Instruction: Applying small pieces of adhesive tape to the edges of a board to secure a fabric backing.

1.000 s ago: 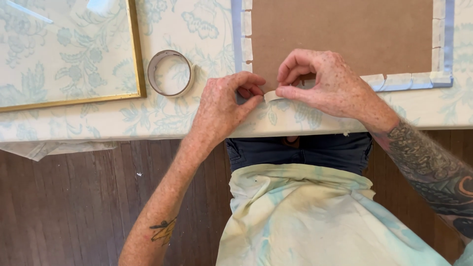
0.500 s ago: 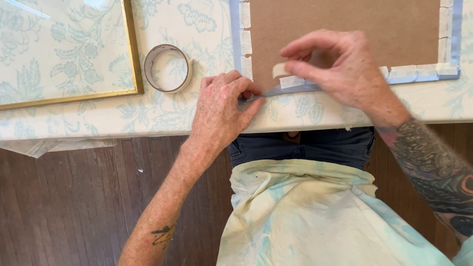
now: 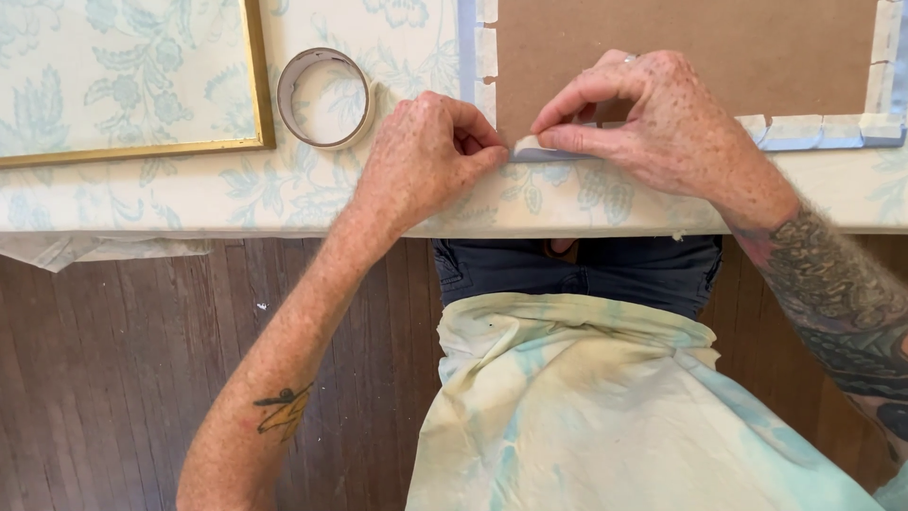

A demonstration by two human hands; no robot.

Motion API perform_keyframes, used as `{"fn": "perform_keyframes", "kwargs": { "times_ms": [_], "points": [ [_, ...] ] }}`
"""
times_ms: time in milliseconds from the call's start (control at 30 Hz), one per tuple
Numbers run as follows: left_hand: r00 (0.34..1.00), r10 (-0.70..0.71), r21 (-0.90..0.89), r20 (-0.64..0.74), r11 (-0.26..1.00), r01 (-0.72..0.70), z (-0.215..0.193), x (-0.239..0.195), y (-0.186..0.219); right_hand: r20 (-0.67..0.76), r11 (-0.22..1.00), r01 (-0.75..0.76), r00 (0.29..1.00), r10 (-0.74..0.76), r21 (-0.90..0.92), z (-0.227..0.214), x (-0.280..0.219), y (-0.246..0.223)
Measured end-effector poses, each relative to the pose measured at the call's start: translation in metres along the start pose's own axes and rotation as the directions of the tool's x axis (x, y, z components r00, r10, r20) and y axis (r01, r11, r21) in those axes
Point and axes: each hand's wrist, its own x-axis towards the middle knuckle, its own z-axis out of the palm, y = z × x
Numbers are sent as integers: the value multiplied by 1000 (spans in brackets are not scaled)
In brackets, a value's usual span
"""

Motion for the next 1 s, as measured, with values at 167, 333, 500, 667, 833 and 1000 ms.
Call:
{"fn": "perform_keyframes", "kwargs": {
  "times_ms": [167,333,500,667,833,1000],
  "points": [
    [1000,-5,10,6,1000,5,2,5,-8,94,984,-145,986,136,104,-7,6,-19],
    [1000,-14,-14,20,1000,14,0,3,-5,129,980,-128,986,109,150,-4,9,-11],
    [1000,-12,-6,22,1000,12,0,5,-8,112,993,-79,991,69,85,-4,12,-10],
    [1000,0,5,13,1000,0,0,4,-6,85,996,-43,996,37,76,-1,12,-9],
    [1000,16,0,7,1000,-16,1,4,-7,61,999,3,998,-6,52,3,12,-5],
    [1000,-5,9,17,1000,5,0,3,-6,43,999,26,999,-28,37,5,11,-5]
  ]
}}
